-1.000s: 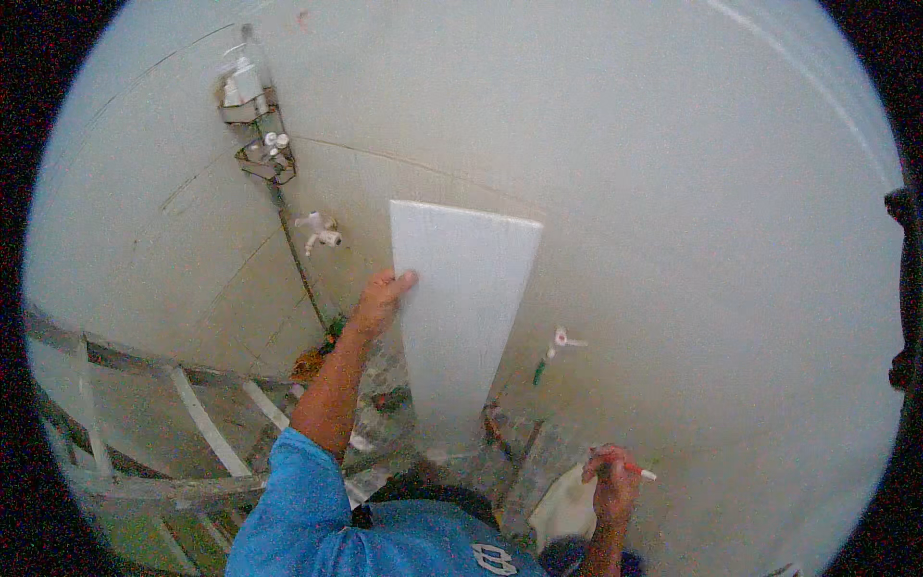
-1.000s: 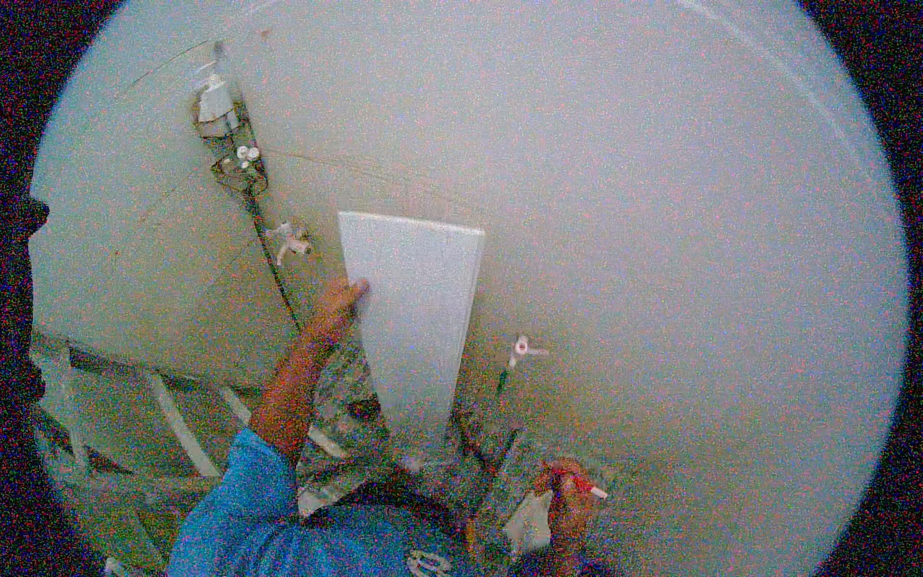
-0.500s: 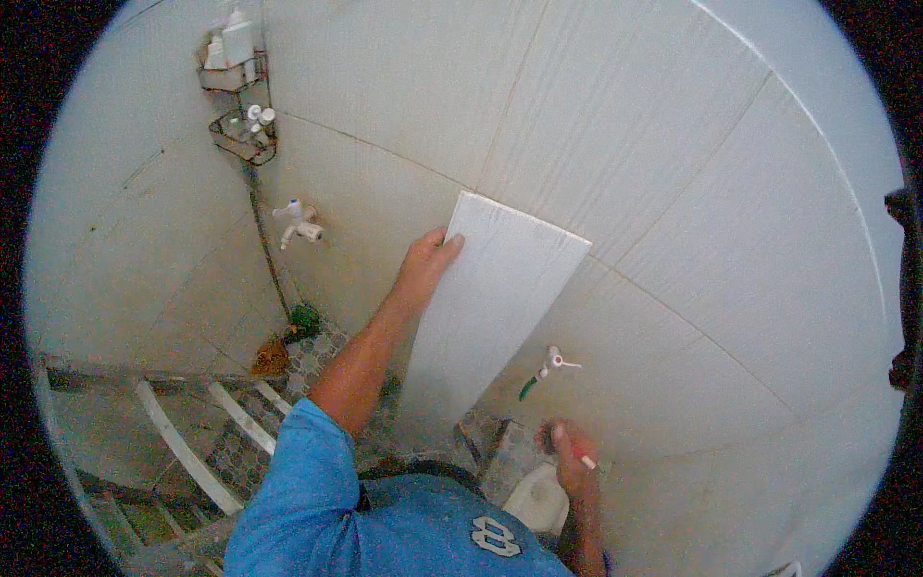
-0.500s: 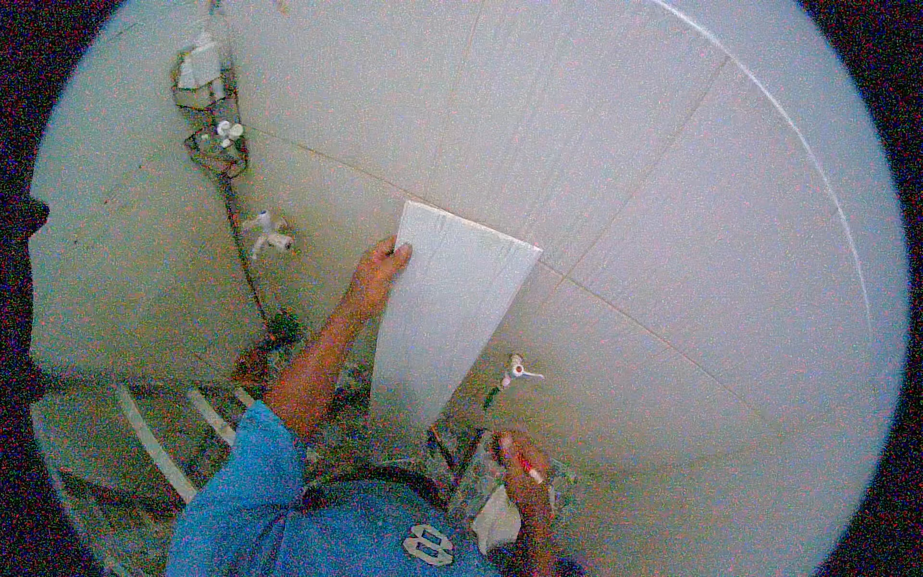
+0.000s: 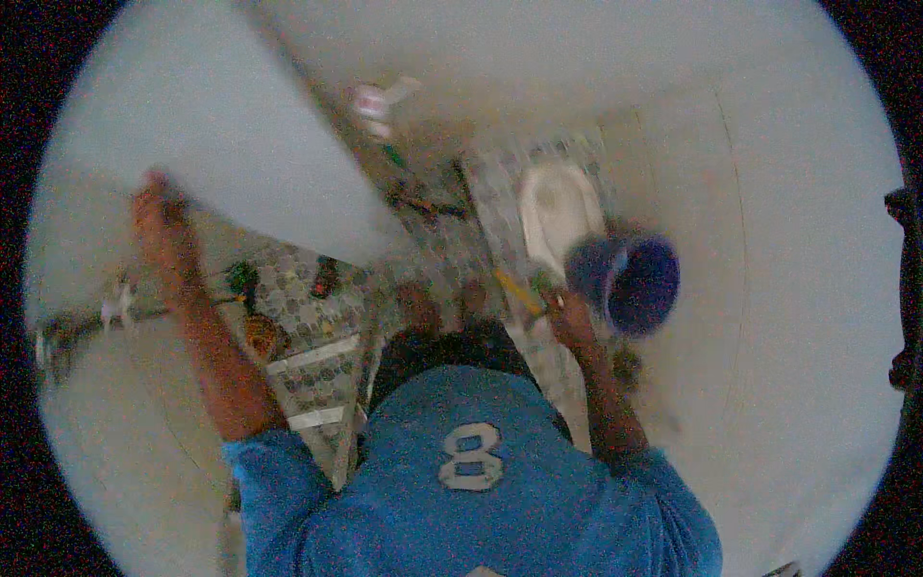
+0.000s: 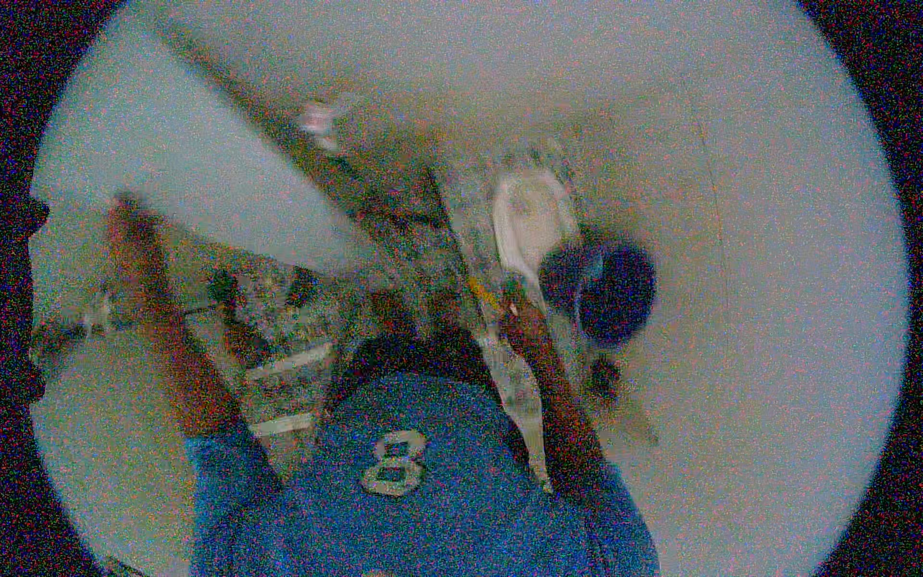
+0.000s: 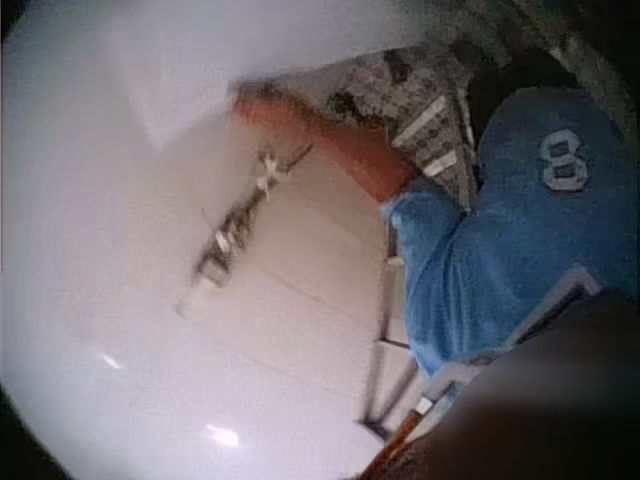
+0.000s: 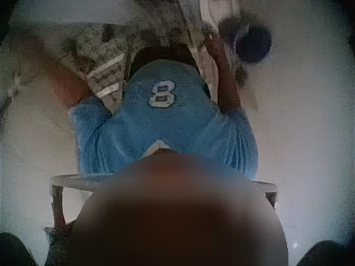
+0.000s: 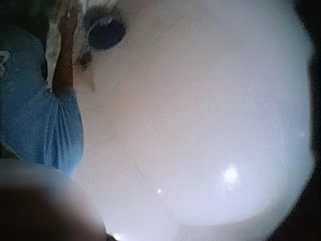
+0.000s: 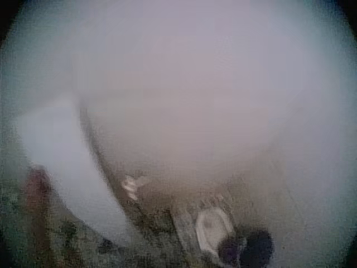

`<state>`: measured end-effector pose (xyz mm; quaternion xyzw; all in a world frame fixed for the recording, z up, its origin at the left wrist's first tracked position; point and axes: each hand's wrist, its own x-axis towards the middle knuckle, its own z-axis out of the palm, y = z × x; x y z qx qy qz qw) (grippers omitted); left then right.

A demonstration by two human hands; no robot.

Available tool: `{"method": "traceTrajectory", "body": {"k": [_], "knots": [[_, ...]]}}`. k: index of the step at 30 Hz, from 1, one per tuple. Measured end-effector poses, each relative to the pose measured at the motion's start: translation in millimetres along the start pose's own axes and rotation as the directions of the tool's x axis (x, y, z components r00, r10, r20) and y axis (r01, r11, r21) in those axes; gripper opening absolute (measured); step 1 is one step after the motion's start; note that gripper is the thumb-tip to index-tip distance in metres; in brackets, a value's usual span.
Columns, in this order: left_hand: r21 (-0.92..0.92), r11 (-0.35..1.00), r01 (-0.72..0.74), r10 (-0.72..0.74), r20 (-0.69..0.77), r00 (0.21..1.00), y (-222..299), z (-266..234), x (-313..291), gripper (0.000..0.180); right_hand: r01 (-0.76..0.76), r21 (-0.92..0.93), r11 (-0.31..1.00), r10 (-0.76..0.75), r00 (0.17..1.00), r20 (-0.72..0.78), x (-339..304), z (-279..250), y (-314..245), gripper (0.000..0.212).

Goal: The person measures a wall section with a tape measure and marks it with a pencil. They then handle a white panel, measure and mark it, and place it against the wall to check fit. The person repeats measuring and marking actions on the panel and wall throughout the clip.

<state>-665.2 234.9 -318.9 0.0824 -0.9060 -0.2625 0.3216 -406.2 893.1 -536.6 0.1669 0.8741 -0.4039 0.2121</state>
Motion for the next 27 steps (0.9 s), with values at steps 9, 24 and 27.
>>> {"method": "traceTrajectory", "body": {"k": [9, 24, 27], "knots": [[0.033, 0.931, 0.363, -0.354, 0.314, 0.881, 36.4, 29.7, -259.0, 0.024, -0.087, -0.274, 0.958, 0.065, 0.994, -0.087, 51.7, 125.3, 248.2, 0.031], [0.406, 0.779, 0.478, -0.443, 0.896, -0.039, 140.8, 97.2, -483.1, 0.018, -0.318, -0.502, 0.804, 0.283, 0.948, -0.147, 228.6, 171.0, 444.6, 0.080], [0.416, 0.794, 0.444, -0.455, 0.890, -0.021, 135.3, 86.1, -473.7, 0.020, -0.129, -0.686, 0.717, -0.040, 0.974, -0.225, 200.4, 152.1, 405.1, 0.068]]}}
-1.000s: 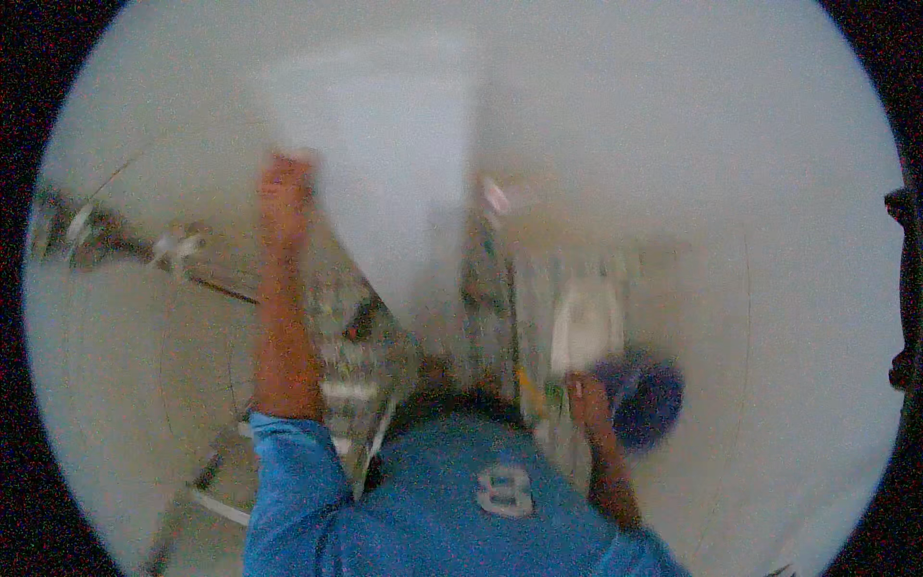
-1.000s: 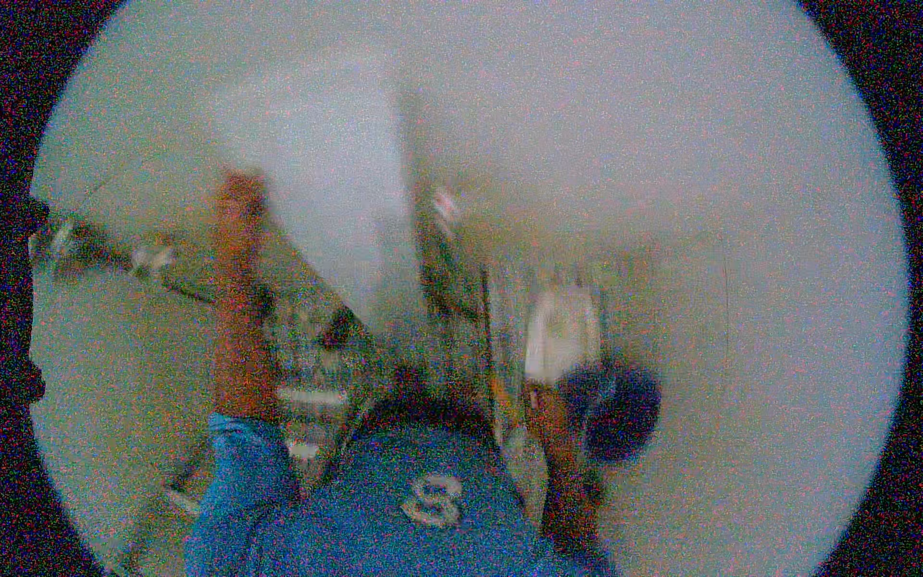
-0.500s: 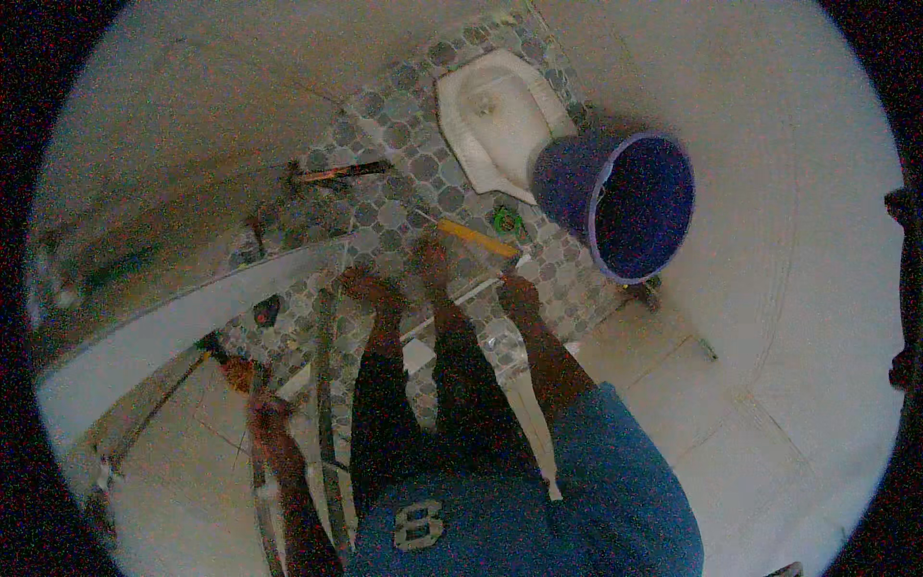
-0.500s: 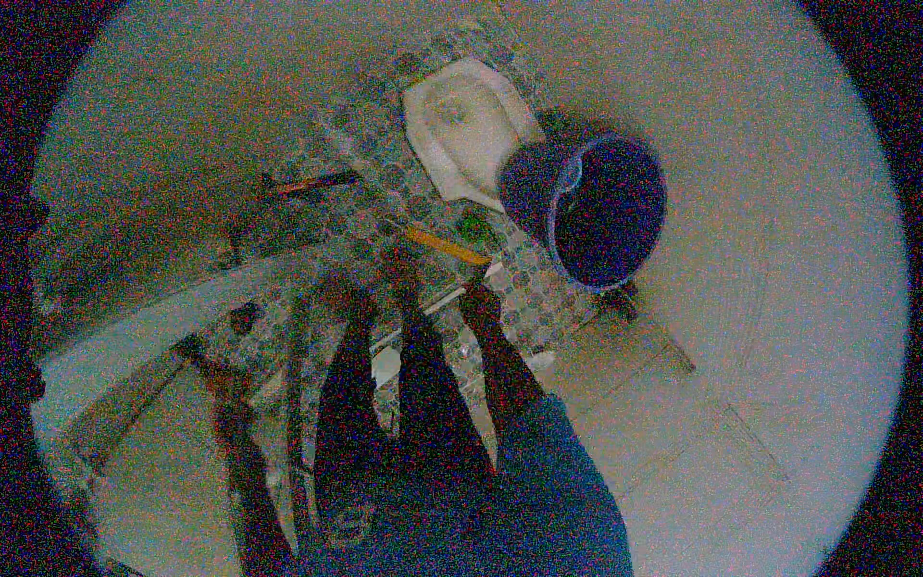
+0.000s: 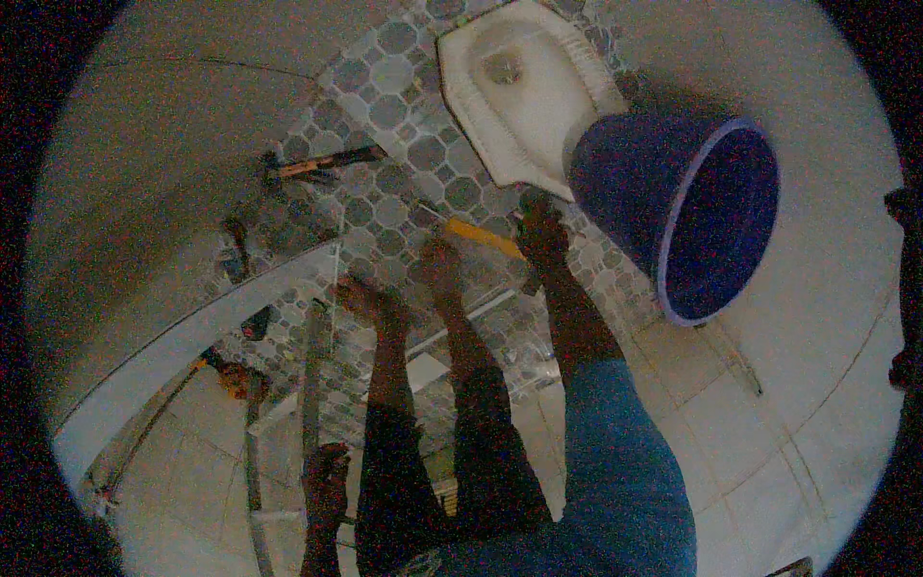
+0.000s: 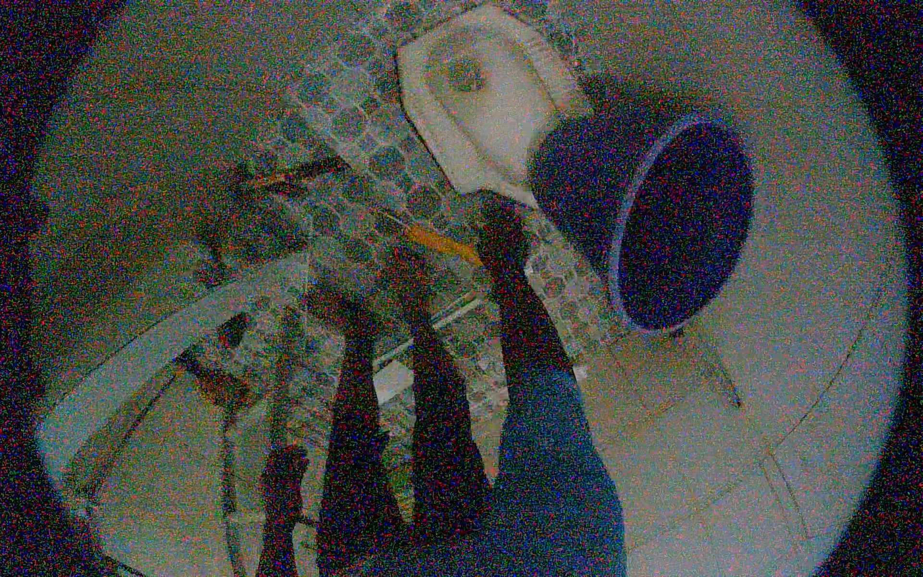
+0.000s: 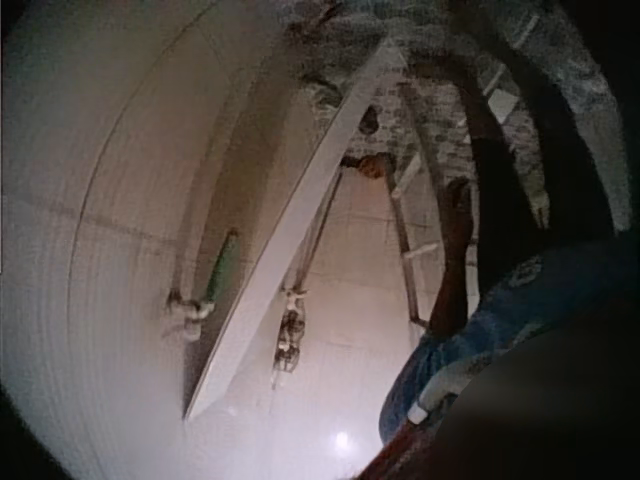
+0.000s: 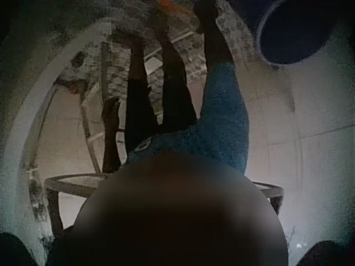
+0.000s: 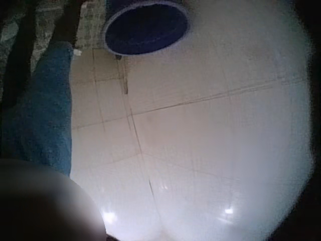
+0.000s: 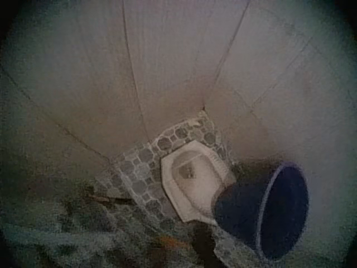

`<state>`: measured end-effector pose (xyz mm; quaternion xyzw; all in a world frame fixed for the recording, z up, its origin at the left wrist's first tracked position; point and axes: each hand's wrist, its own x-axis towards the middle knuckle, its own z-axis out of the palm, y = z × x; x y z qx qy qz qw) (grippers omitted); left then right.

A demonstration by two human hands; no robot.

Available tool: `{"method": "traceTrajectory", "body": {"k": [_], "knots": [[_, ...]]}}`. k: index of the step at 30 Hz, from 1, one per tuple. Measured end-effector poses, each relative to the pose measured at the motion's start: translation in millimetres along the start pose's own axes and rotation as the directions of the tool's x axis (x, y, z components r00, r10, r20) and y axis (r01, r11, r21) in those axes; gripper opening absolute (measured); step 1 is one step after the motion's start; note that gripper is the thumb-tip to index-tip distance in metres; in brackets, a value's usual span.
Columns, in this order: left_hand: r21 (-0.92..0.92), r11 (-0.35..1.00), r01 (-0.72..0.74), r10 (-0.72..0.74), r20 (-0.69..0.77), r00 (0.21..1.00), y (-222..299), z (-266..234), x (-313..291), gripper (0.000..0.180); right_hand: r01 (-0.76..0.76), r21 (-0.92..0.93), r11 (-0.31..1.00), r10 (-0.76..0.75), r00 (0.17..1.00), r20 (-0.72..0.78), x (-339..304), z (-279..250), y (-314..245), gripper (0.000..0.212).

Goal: The person measures a wall section with a tape measure and marks it with a pencil. They then handle a white panel, measure and mark it, and place it against the wall to check fit. The person repeats measuring and marking actions on the panel and wall throughout the clip.

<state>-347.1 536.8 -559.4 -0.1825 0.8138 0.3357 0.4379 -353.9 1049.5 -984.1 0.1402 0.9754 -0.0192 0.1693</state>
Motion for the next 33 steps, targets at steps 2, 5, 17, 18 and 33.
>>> {"method": "traceTrajectory", "body": {"k": [2, 5, 17, 18, 33], "knots": [[0.000, 1.000, 0.018, -0.018, 0.066, 0.998, 9.3, -13.0, -11.4, 0.022, 0.115, 0.029, 0.993, -0.118, 0.960, 0.252, -25.5, -60.9, -27.5, 0.061], [-0.158, 0.987, -0.026, 0.054, 0.181, 0.982, 34.8, -35.5, -34.1, 0.029, 0.041, 0.398, 0.916, -0.208, 0.898, 0.388, -74.5, -194.4, -113.1, 0.061], [-0.800, 0.481, -0.358, 0.522, -0.066, 0.850, 14.9, -286.8, -218.0, 0.044, 0.688, 0.500, 0.526, -0.696, 0.686, -0.213, -332.3, -683.3, -505.1, 0.087], [-0.822, 0.439, -0.364, 0.470, -0.135, 0.872, -2.9, -311.1, -234.0, 0.036, 0.840, 0.335, 0.426, -0.717, 0.540, -0.442, -343.1, -697.9, -536.7, 0.083], [-0.700, -0.194, -0.688, 0.287, -0.711, 0.642, -23.1, -472.5, -236.2, 0.021, 0.944, 0.075, 0.321, -0.882, 0.327, -0.339, -317.9, -838.1, -648.4, 0.072]]}}
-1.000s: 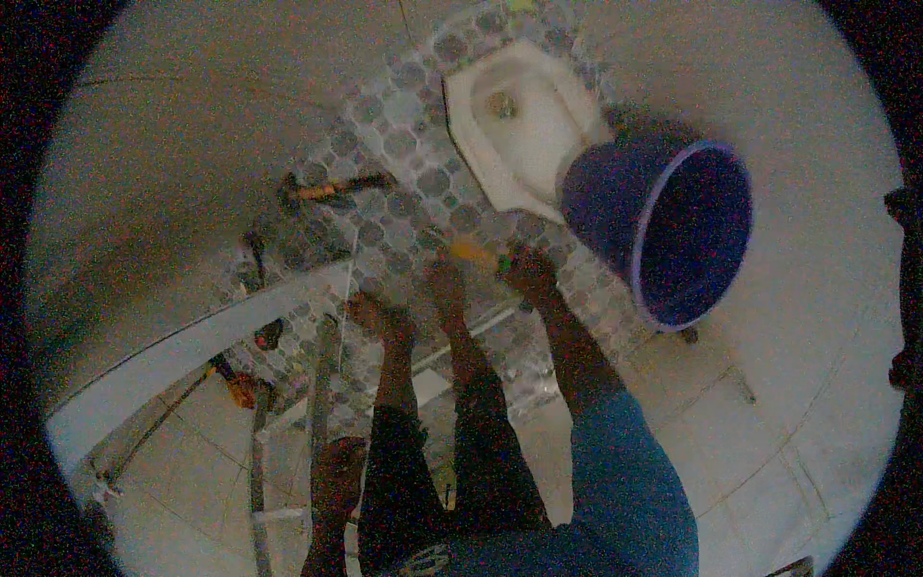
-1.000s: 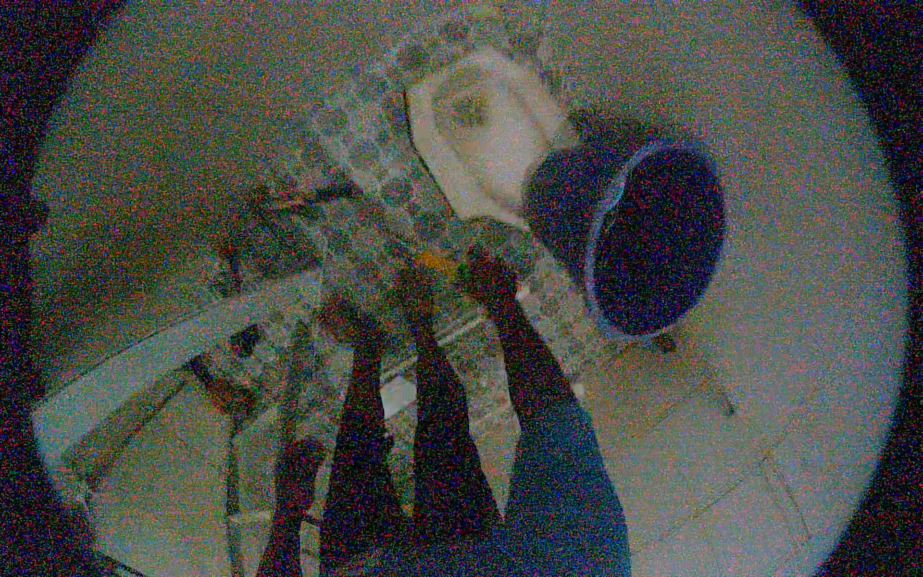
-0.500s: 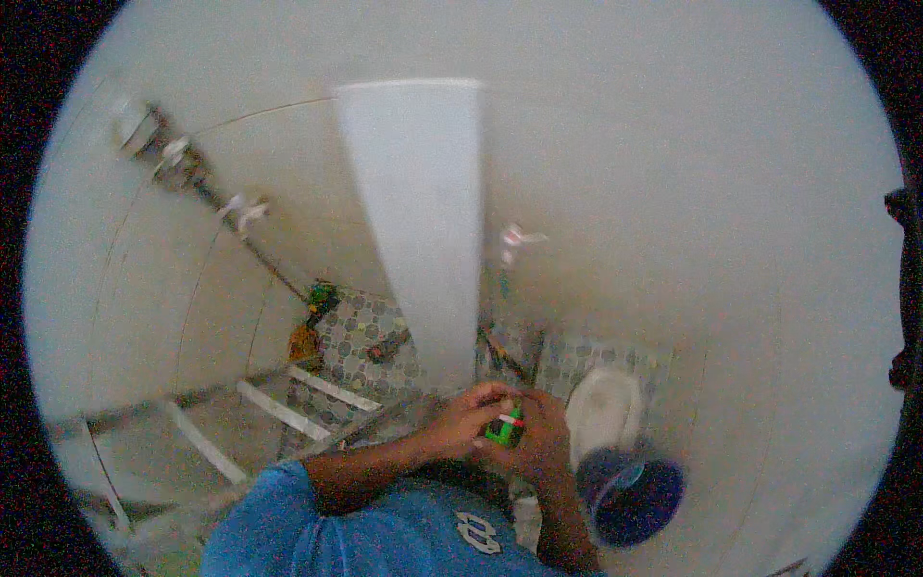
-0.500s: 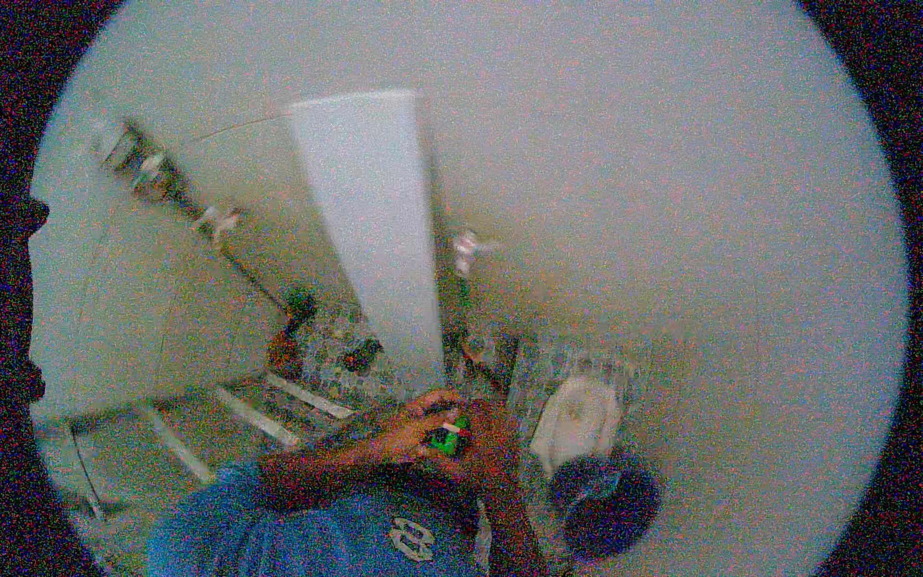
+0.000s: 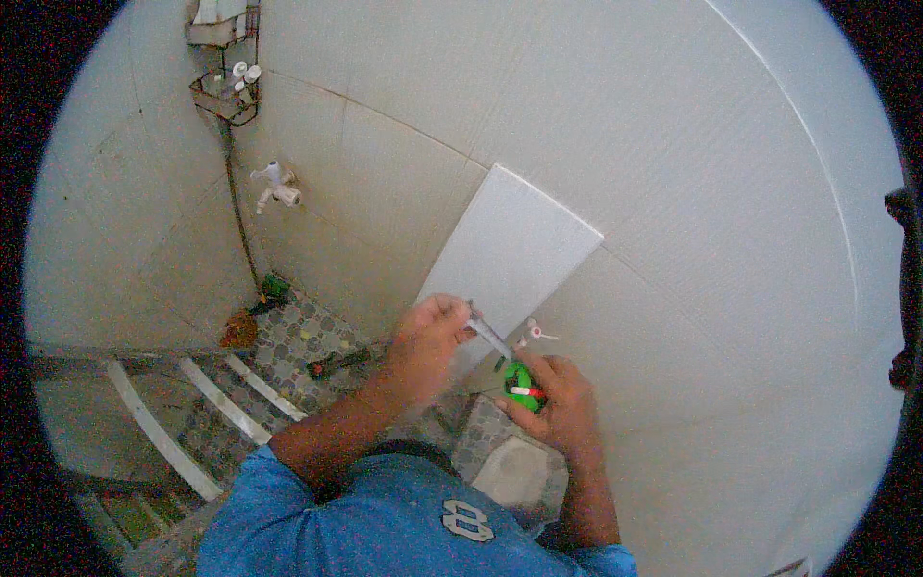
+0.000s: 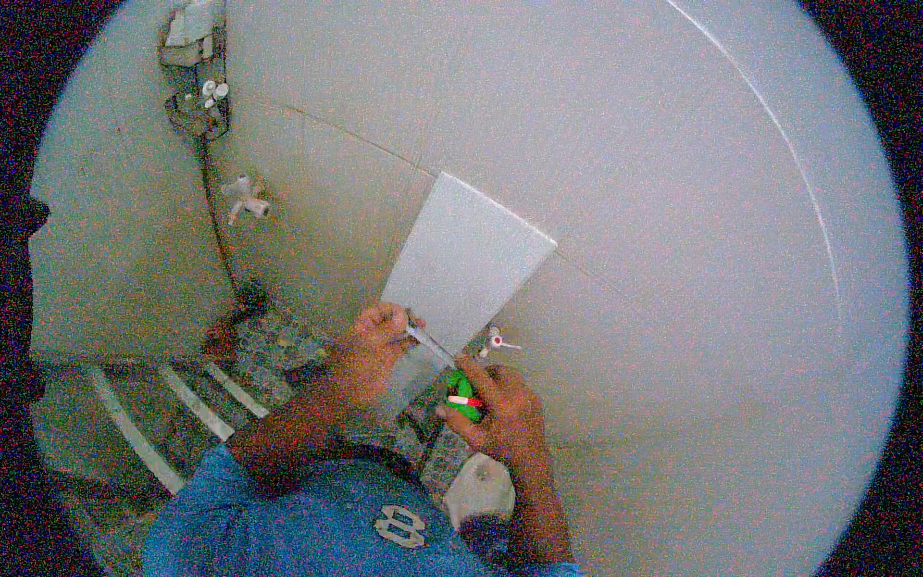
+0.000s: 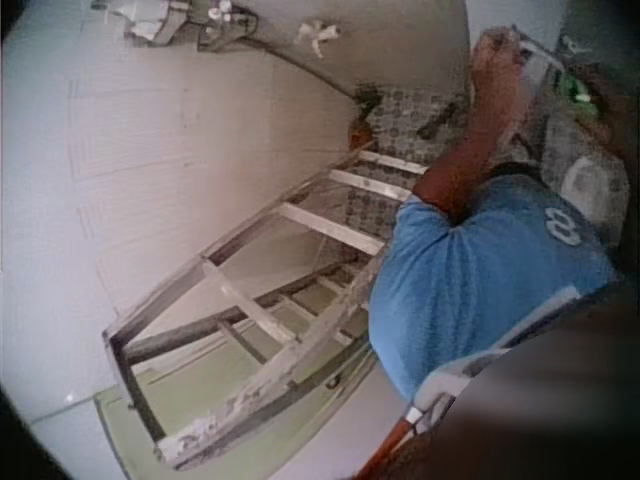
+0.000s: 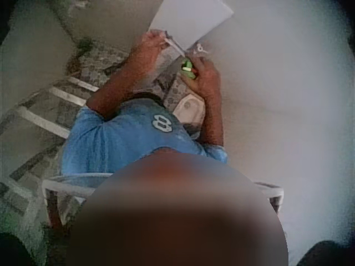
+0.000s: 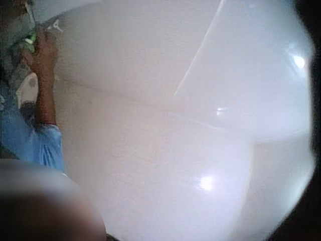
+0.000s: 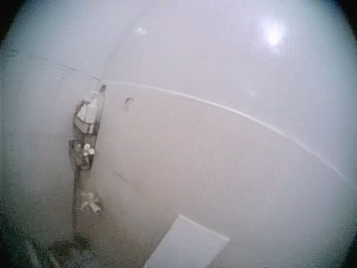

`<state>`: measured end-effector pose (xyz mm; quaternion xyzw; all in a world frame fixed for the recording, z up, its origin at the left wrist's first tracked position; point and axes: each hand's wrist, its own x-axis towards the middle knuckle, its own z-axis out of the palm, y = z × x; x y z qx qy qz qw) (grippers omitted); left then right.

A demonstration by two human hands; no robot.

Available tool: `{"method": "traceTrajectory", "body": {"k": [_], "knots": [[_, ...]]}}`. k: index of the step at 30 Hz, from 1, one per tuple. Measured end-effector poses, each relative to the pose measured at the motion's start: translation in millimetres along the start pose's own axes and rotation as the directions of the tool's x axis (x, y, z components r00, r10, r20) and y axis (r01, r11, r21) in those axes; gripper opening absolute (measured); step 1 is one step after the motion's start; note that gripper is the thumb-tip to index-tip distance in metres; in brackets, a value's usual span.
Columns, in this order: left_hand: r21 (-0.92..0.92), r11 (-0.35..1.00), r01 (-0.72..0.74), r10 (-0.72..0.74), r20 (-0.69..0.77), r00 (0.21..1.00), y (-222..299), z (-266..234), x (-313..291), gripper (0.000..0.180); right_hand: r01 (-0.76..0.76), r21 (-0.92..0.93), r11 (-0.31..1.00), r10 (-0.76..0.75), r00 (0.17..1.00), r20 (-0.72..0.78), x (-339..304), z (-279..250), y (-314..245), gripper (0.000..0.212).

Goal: The person measures a wall section with a tape measure and marks it with a pencil. They then handle a white panel, measure and mark it, and place it against the wall to check fit. The person repeats measuring and marking actions on the panel and wall throughout the clip.

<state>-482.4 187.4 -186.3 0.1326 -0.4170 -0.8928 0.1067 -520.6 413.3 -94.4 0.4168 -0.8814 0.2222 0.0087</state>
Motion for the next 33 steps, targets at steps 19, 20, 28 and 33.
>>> {"method": "traceTrajectory", "body": {"k": [19, 20, 28, 33], "knots": [[0.563, 0.391, -0.728, 0.890, -0.030, 0.455, 74.9, 51.6, 131.7, 0.012, 0.055, -0.504, 0.862, -0.234, 0.924, -0.301, 123.9, -42.9, -13.8, 0.062], [0.557, 0.392, -0.732, 0.886, -0.016, 0.463, 75.4, 52.2, 134.8, 0.012, 0.043, -0.511, 0.859, -0.231, 0.922, -0.311, 127.0, -42.6, -13.7, 0.062], [0.636, 0.311, -0.706, 0.916, -0.003, 0.401, 65.8, 49.8, 156.4, 0.013, 0.018, -0.516, 0.856, -0.198, 0.934, -0.296, 140.7, -52.9, -1.1, 0.057], [0.672, 0.159, -0.723, 0.943, 0.113, 0.313, 62.7, 48.0, 167.4, 0.014, -0.024, -0.469, 0.883, -0.116, 0.957, -0.267, 152.8, -62.7, 13.0, 0.056]]}}
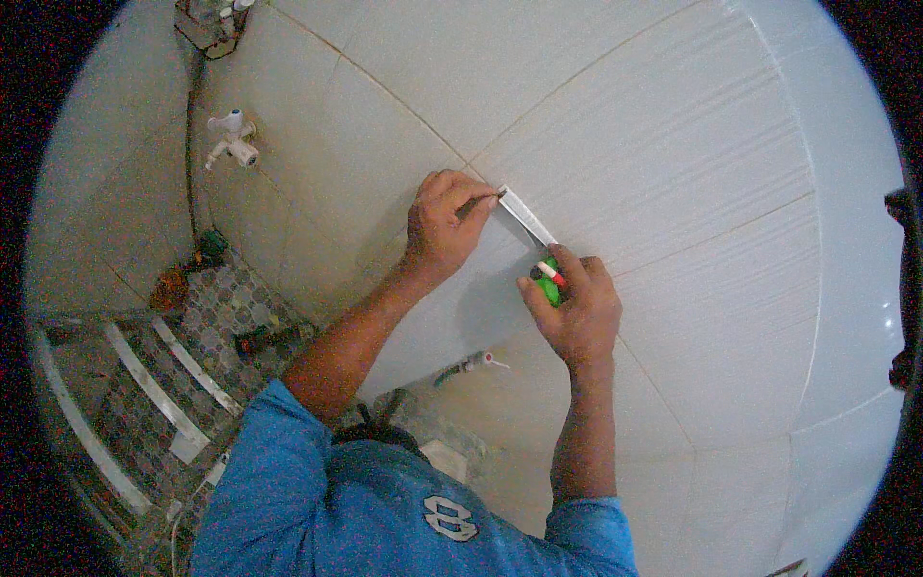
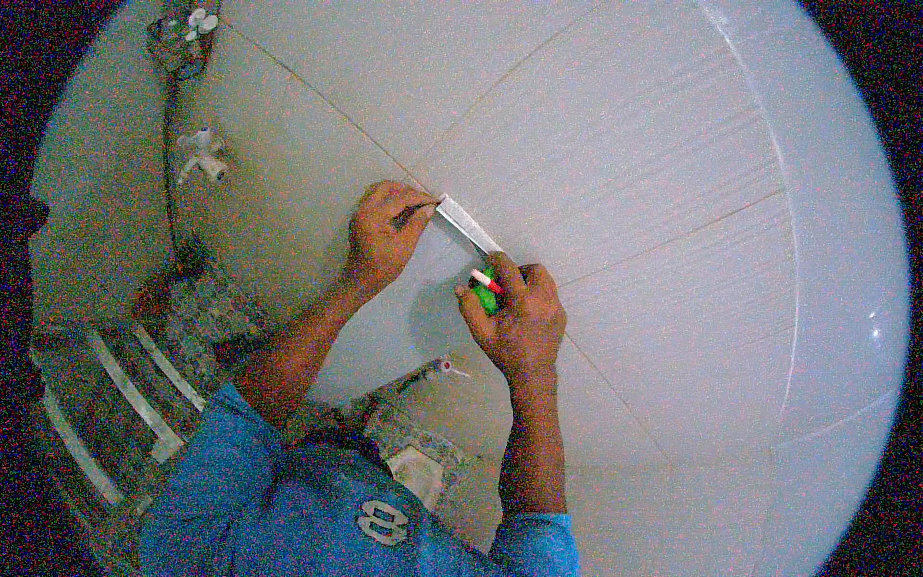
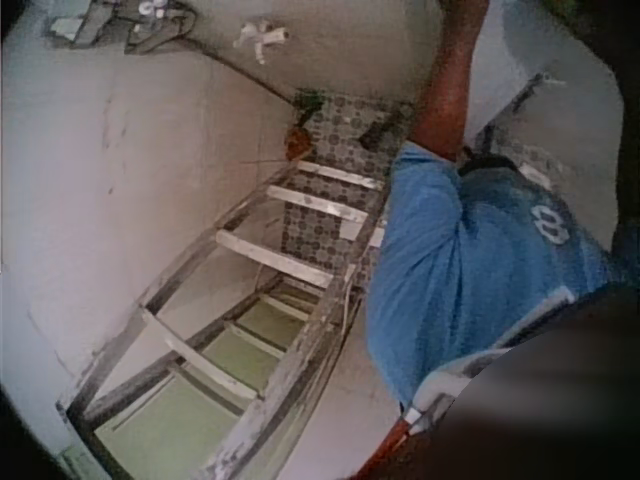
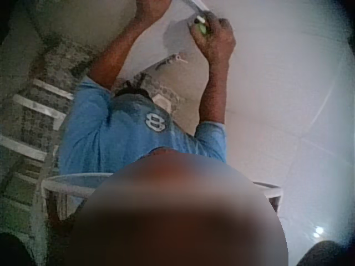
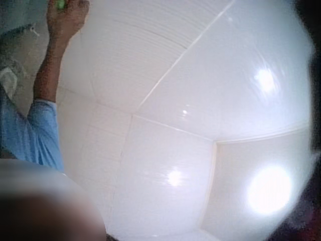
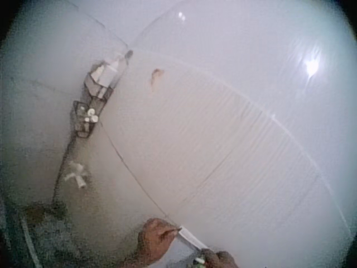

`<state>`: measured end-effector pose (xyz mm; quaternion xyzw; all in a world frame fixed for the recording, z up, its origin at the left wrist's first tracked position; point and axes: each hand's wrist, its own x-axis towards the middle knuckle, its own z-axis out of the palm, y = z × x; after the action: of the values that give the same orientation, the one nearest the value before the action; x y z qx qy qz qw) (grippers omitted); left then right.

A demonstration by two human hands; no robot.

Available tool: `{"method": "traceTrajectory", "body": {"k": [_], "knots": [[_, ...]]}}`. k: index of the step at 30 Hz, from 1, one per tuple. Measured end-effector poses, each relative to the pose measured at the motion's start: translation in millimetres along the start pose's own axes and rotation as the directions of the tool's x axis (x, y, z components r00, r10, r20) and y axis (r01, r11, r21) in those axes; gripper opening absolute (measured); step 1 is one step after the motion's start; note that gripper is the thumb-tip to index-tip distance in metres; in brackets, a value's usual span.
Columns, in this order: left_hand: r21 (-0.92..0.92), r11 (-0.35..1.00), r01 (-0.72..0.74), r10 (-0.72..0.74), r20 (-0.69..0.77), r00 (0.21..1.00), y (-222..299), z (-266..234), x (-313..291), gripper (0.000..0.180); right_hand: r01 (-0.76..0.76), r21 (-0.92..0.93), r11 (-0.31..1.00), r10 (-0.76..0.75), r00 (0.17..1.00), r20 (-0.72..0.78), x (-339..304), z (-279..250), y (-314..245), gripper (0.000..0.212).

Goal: The person measures a wall section with a tape measure and marks it with a pencil. They then handle a white panel, measure and mark it, and place it against the wall to check fit. The person repeats measuring and marking actions on the panel and wall throughout the clip.

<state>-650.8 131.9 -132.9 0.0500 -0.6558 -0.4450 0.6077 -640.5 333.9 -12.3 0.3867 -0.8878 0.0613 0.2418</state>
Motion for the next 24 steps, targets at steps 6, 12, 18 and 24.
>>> {"method": "traceTrajectory", "body": {"k": [6, 12, 18, 24], "knots": [[-0.233, 0.969, 0.085, -0.059, 0.117, 0.991, -7.0, 7.8, 2.6, 0.018, 0.031, 0.102, 0.994, -0.031, 0.999, 0.005, 6.4, 9.7, 18.0, 0.051], [-0.200, 0.980, 0.009, 0.020, 0.140, 0.990, -23.1, 21.5, 9.3, 0.021, 0.029, 0.198, 0.980, -0.037, 0.999, 0.038, 12.4, 16.2, 37.1, 0.049], [-0.224, 0.975, 0.007, 0.026, 0.144, 0.989, -25.6, 27.3, 9.1, 0.021, 0.048, 0.217, 0.975, -0.060, 0.997, 0.049, 17.4, 23.4, 50.3, 0.050], [-0.132, 0.991, -0.036, 0.051, 0.118, 0.992, -30.9, 32.8, 16.9, 0.022, 0.087, 0.182, 0.980, -0.088, 0.996, 0.001, 29.0, 22.6, 57.3, 0.051]]}}
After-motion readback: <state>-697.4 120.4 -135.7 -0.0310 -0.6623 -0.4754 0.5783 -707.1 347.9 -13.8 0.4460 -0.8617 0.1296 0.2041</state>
